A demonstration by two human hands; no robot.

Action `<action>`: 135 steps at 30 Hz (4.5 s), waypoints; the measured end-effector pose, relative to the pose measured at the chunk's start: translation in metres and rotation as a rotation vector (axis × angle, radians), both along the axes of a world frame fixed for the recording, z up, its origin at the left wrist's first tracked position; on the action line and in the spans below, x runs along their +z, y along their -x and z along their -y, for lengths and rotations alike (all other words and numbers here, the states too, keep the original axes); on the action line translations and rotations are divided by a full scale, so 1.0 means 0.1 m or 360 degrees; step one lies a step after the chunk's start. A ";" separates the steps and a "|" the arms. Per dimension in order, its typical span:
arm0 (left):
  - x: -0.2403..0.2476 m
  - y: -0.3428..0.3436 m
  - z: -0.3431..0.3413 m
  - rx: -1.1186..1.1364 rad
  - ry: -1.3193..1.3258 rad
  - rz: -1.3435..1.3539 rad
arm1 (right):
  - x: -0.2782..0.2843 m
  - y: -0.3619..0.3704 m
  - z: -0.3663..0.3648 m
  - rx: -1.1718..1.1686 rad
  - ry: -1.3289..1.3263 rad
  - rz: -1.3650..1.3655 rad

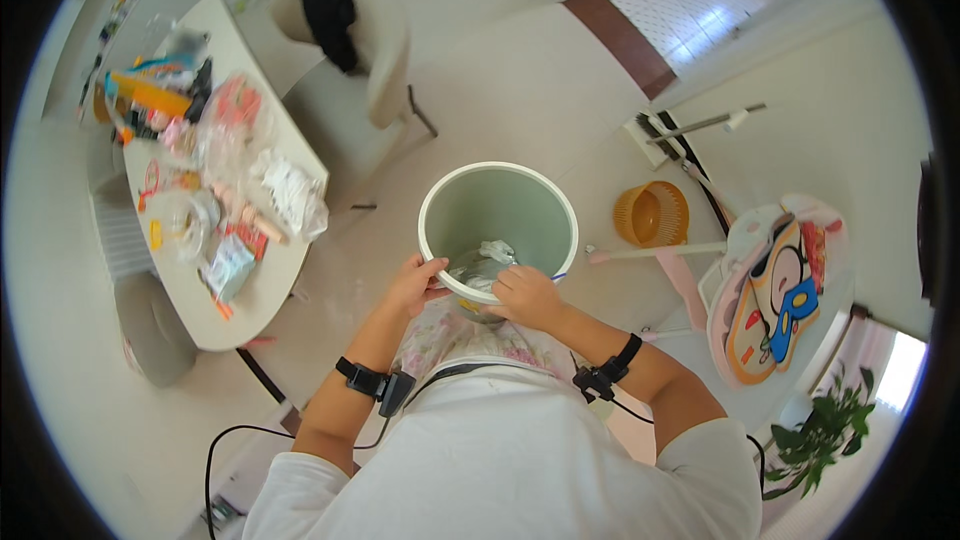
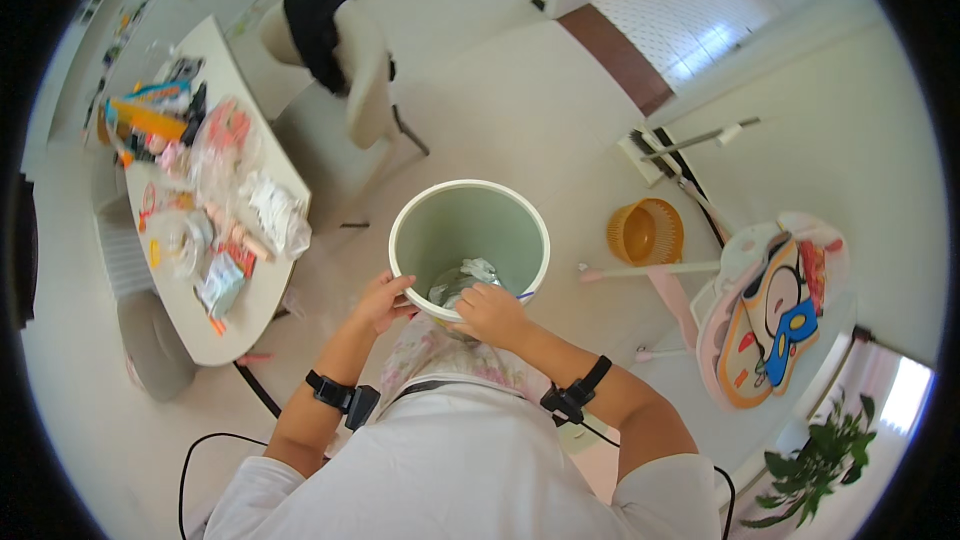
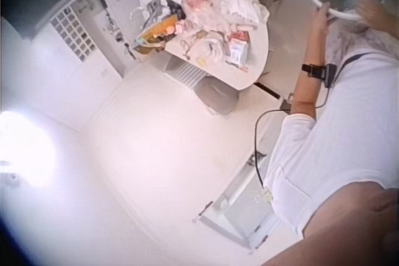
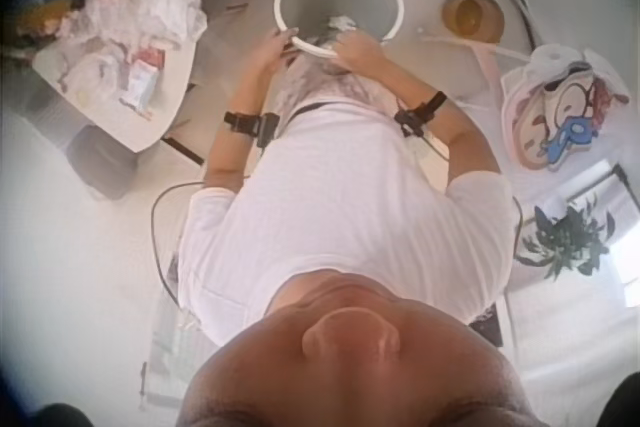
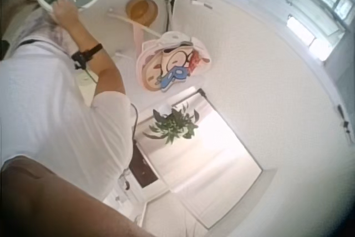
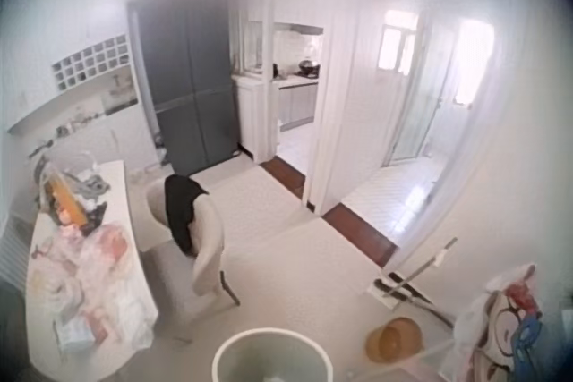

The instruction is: The person takes a white cloth from a laundry bin, carries it to a bathroom sink, and washes it by hand in a pink basin using water and detergent from a packet before hanging a separate towel on a wall hook.

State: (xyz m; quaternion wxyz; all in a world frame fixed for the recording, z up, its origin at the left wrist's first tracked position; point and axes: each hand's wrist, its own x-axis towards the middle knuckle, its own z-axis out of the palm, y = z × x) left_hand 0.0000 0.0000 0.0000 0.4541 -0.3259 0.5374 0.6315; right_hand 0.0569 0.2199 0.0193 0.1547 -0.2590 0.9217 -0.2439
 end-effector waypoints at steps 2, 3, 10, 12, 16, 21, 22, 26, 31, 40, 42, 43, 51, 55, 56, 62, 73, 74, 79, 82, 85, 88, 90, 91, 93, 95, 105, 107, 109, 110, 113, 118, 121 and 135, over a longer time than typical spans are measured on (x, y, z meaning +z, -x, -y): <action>0.00 -0.30 0.08 0.0168 -0.0057 -0.0067 | 0.00 -0.01 -0.06 -0.0154 0.0528 0.0155; -0.11 -0.23 0.21 0.0196 -0.0061 -0.0090 | -0.11 0.18 0.00 -0.0122 0.0524 0.0137; -0.46 -0.64 1.03 0.0551 0.0047 -0.0358 | -0.58 0.76 0.70 -0.1437 0.1807 0.1318; -0.50 -0.67 1.16 0.0570 0.0085 -0.0424 | -0.86 0.74 1.05 -0.1432 0.1839 0.1386; -0.61 -0.63 1.48 0.0470 0.0155 -0.0436 | -1.04 0.70 1.66 -0.1222 0.0958 0.1625; -1.30 -0.77 1.68 0.0601 0.0186 -0.0505 | -1.20 0.71 1.89 -0.1191 0.1209 0.1546; -1.45 -0.87 1.74 0.0672 0.0214 -0.0442 | -1.12 0.68 1.92 -0.1129 0.1161 0.1617; -2.55 -0.95 2.00 0.0808 0.0399 -0.0324 | -1.34 0.56 1.93 -0.1218 0.0977 0.1527; -3.56 -0.88 2.24 0.1322 0.0377 -0.0077 | -2.11 -0.02 1.65 -0.1423 0.1020 0.1510; -3.94 -1.13 2.83 0.1384 0.0045 0.0166 | -0.76 1.61 3.14 -0.0679 0.0632 -0.0081; -4.03 -1.29 2.92 0.1407 -0.0151 0.0118 | -0.54 1.91 3.50 -0.0548 0.0480 -0.0407; -4.06 -1.44 3.13 0.1477 -0.0273 0.0100 | -0.54 1.99 3.77 -0.0519 0.0289 -0.0450; -2.75 -1.08 3.01 0.0440 -0.0005 -0.0132 | -0.62 1.99 3.14 -0.1263 0.1637 0.0569; -1.64 -0.69 2.75 0.0355 -0.0138 -0.0302 | -0.73 1.16 1.72 -0.0985 0.1170 0.1056; -1.43 -0.61 2.66 0.0336 -0.0191 -0.0320 | -0.95 0.88 1.27 -0.0908 0.0663 0.0969; -1.01 0.09 2.11 0.0422 -0.0652 -0.0209 | -0.50 0.03 -0.13 -0.2261 0.1083 0.1102; 0.07 2.98 -1.03 -0.0132 -0.0892 -0.0306 | -0.07 1.65 -2.06 -0.2059 0.2475 0.0736; 0.24 3.21 -1.31 -0.0263 -0.0894 -0.0370 | 0.11 1.98 -2.22 -0.1917 0.2645 0.0761; 0.07 4.17 -2.22 -0.0483 -0.0720 -0.0497 | 0.31 3.34 -3.09 -0.1582 0.3011 0.1015; -0.37 4.88 -2.61 -0.0456 -0.0736 -0.0660 | 0.46 3.83 -3.50 -0.1516 0.3041 0.0903; -0.33 5.59 -3.23 -0.0645 -0.0715 -0.0839 | 0.11 4.07 -4.04 -0.1565 0.2642 0.0486; 0.31 6.46 -4.35 -0.0938 -0.0342 -0.1328 | -0.12 4.27 -4.56 -0.1852 0.2767 0.0314; 0.55 7.02 -5.13 -0.1100 -0.0381 -0.1884 | -0.02 4.33 -5.01 -0.2117 0.3257 0.0557; 0.72 7.25 -5.55 -0.0961 -0.0423 -0.1933 | 0.05 4.33 -5.13 -0.2268 0.3282 0.0405; 1.22 7.66 -6.45 -0.1148 -0.0358 -0.2417 | 0.05 4.35 -5.46 -0.2455 0.3335 0.0194; 1.50 8.09 -7.29 -0.1199 -0.0272 -0.3044 | -0.06 4.32 -5.73 -0.2602 0.3506 -0.0162; 2.62 9.60 -10.60 -0.1036 0.0801 -0.3782 | -0.23 4.83 -7.58 -0.2596 0.3679 -0.0418; 2.71 10.03 -11.12 -0.1292 0.1445 -0.3711 | -0.27 5.13 -8.14 -0.2455 0.3769 -0.0421; 2.59 10.70 -11.44 -0.1352 0.1773 -0.3703 | 0.28 5.63 -8.66 -0.2527 0.3287 -0.0358; 2.46 11.06 -11.50 -0.1100 0.1838 -0.3862 | 0.41 5.79 -8.90 -0.2438 0.3158 -0.0354; 2.32 11.54 -11.60 -0.0753 0.1649 -0.4327 | 0.57 6.08 -9.48 -0.2363 0.3152 -0.0218; 2.29 11.21 -11.71 -0.0858 0.2073 -0.4135 | 0.73 6.07 -10.03 -0.2592 0.3290 -0.0376; 1.77 11.42 -11.77 -0.0812 0.1803 -0.3992 | 0.82 5.97 -10.17 -0.2976 0.3349 -0.0319; 0.70 7.90 -15.26 -0.3552 -0.1330 -0.1506 | -0.16 5.98 -11.61 -0.3260 0.3595 -0.1222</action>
